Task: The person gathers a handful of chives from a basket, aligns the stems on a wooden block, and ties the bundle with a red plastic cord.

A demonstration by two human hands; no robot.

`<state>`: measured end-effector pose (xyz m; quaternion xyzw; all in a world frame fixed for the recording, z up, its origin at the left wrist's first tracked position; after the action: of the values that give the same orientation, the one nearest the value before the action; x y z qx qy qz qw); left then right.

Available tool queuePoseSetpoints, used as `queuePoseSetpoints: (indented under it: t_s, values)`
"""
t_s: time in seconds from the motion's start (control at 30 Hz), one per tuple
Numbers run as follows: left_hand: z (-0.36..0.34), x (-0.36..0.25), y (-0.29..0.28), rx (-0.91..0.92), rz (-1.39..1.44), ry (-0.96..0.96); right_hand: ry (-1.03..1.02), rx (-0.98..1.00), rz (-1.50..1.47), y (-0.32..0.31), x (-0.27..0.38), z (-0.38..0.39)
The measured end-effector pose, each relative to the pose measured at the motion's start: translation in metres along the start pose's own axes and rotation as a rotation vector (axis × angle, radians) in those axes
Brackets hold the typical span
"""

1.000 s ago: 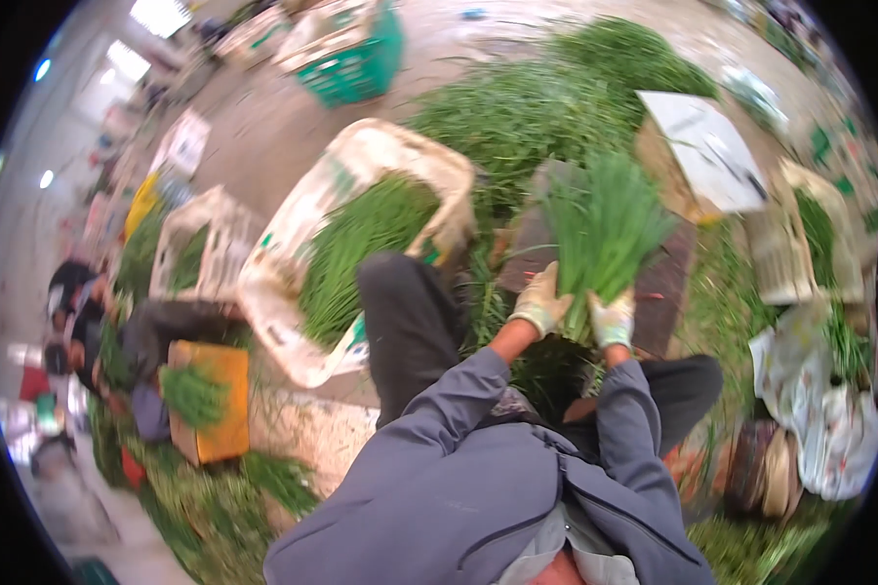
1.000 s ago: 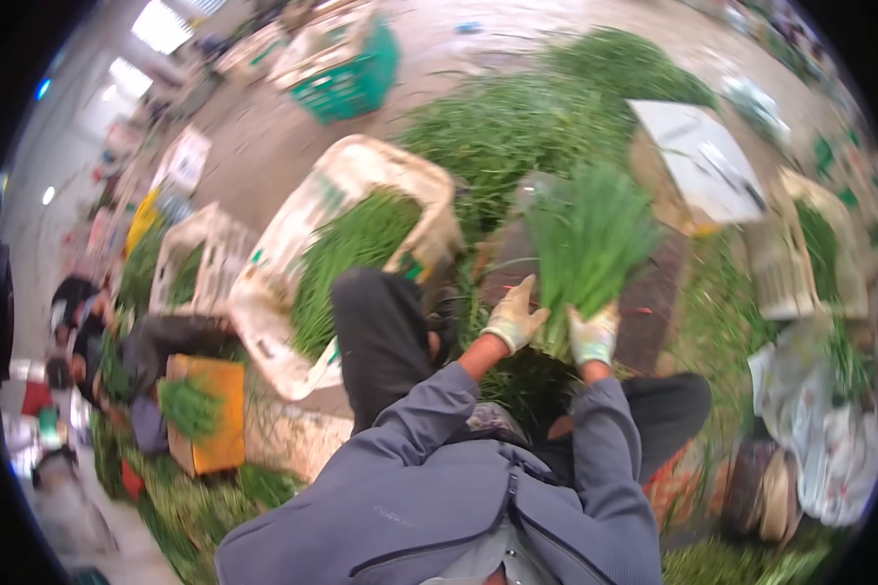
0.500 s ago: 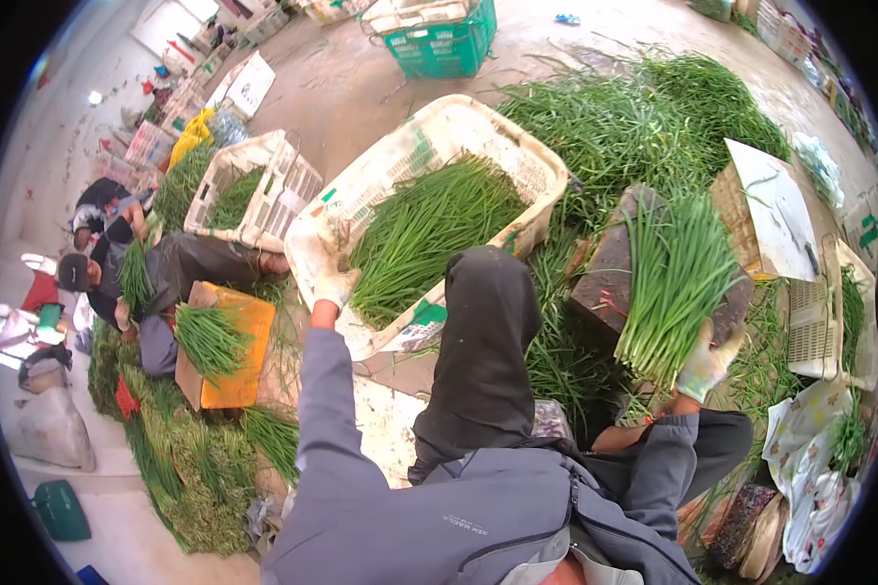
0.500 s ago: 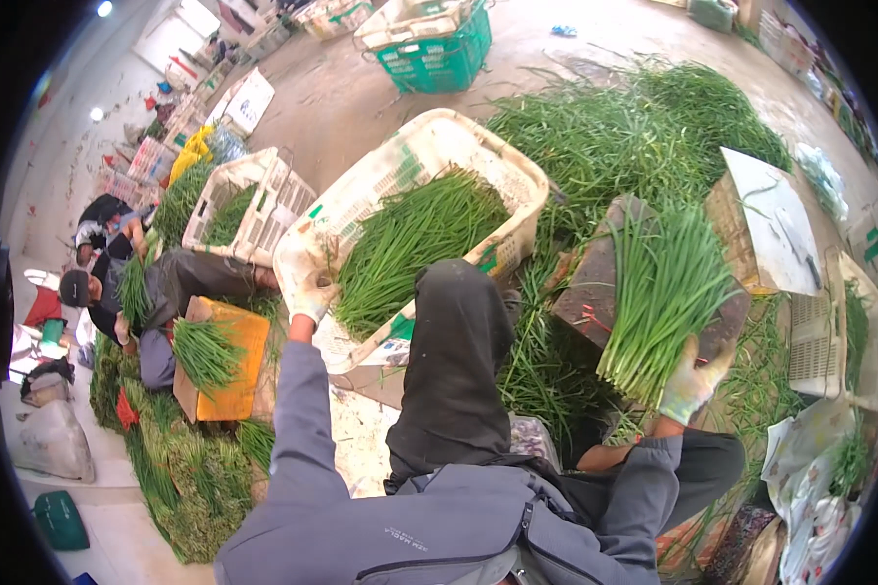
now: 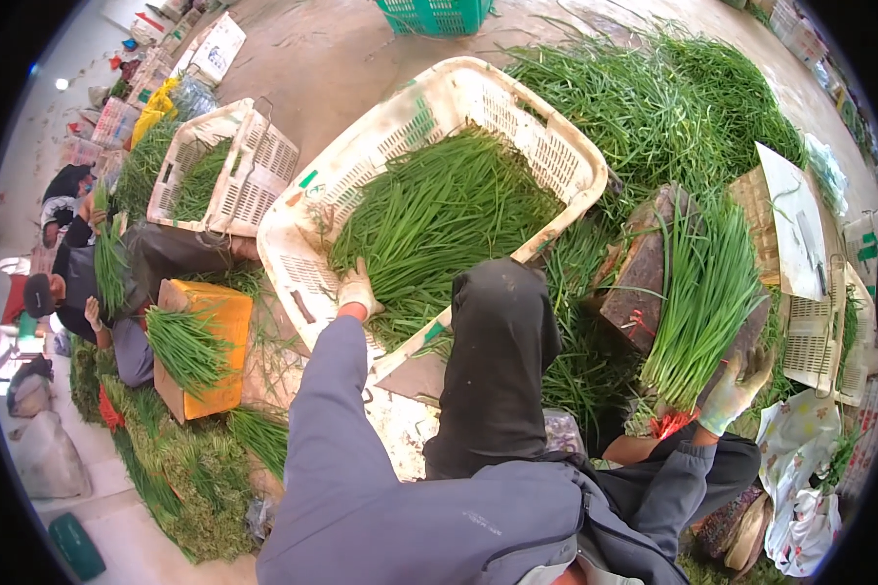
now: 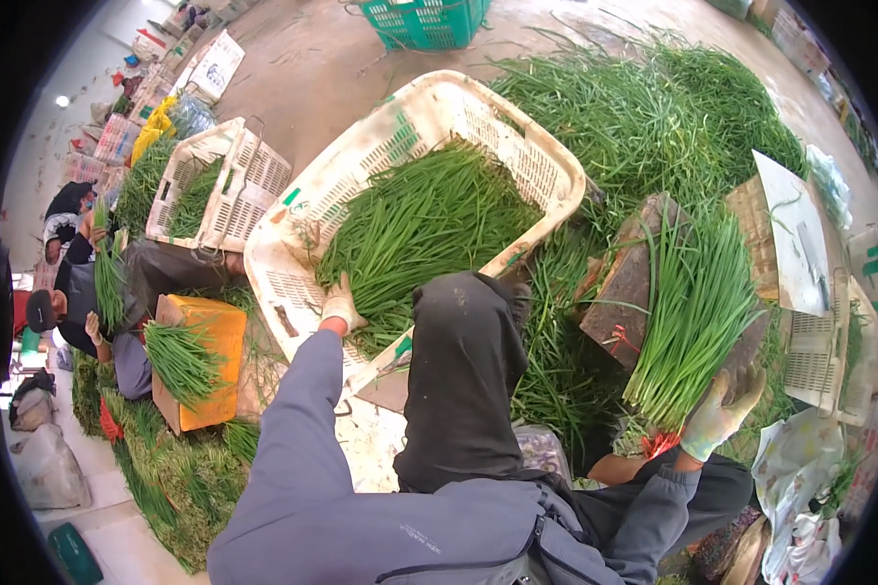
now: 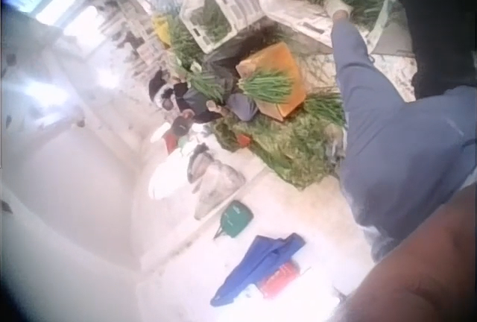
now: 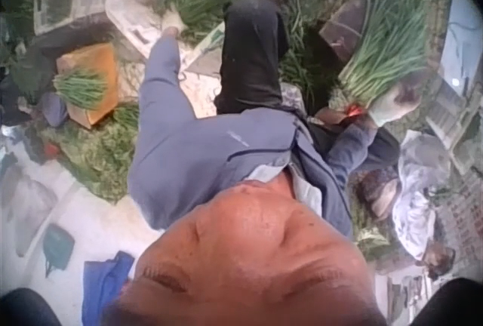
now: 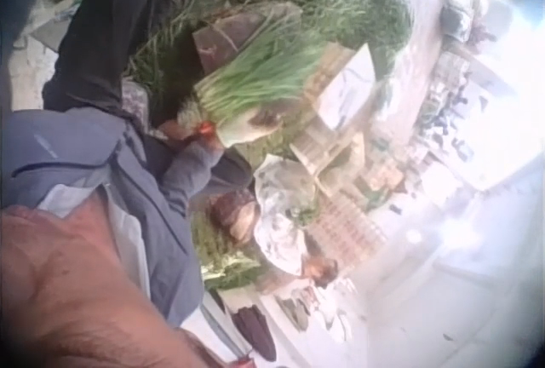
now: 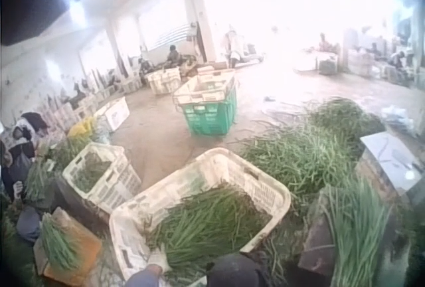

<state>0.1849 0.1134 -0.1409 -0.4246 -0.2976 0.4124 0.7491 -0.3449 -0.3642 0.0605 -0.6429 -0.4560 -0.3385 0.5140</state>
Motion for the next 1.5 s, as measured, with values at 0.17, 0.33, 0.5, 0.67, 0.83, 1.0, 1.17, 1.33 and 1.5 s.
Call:
queuePoseSetpoints:
  t_s: [0.17,0.33,0.5,0.67,0.83,1.0,1.17,1.33,1.5]
  values:
    - [-0.008,0.02,-0.041,0.12,0.103,-0.016,0.081,0.106,-0.05,0.018,-0.014,-0.004]
    - [0.007,0.021,-0.121,0.094,0.197,0.147,0.126,0.252,-0.02,0.026,-0.013,-0.001]
    - [0.008,0.024,-0.081,0.062,0.348,0.0,0.071,0.386,-0.004,0.048,-0.006,0.014]
    - [-0.014,0.008,-0.015,0.053,0.126,-0.023,0.11,0.53,0.176,0.041,0.018,0.006]
    - [-0.018,0.016,-0.002,-0.092,0.192,0.093,0.007,0.541,0.298,0.023,0.026,0.01]
    - [-0.034,0.018,0.024,-0.075,0.409,0.118,0.001,0.749,0.339,0.022,0.025,0.049]
    - [-0.03,0.025,0.031,-0.166,0.4,0.201,0.004,0.894,0.305,0.049,0.019,0.067]
    - [-0.024,0.016,-0.067,0.021,0.115,0.131,0.092,0.919,0.16,0.068,0.061,0.041]
    - [0.015,0.008,-0.128,0.073,0.312,0.118,-0.087,1.087,0.094,0.192,0.226,0.065]
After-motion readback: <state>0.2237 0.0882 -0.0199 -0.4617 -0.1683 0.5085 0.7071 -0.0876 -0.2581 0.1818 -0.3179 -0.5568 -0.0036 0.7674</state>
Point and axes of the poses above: each hand's wrist, its own z-axis away from the middle knuckle, its own y-axis out of the palm, x = y × z, the point moved 4 cm from there along -z, towards the middle knuckle, and after that the axes turned 9 degrees about y, right-handed, at the moved point
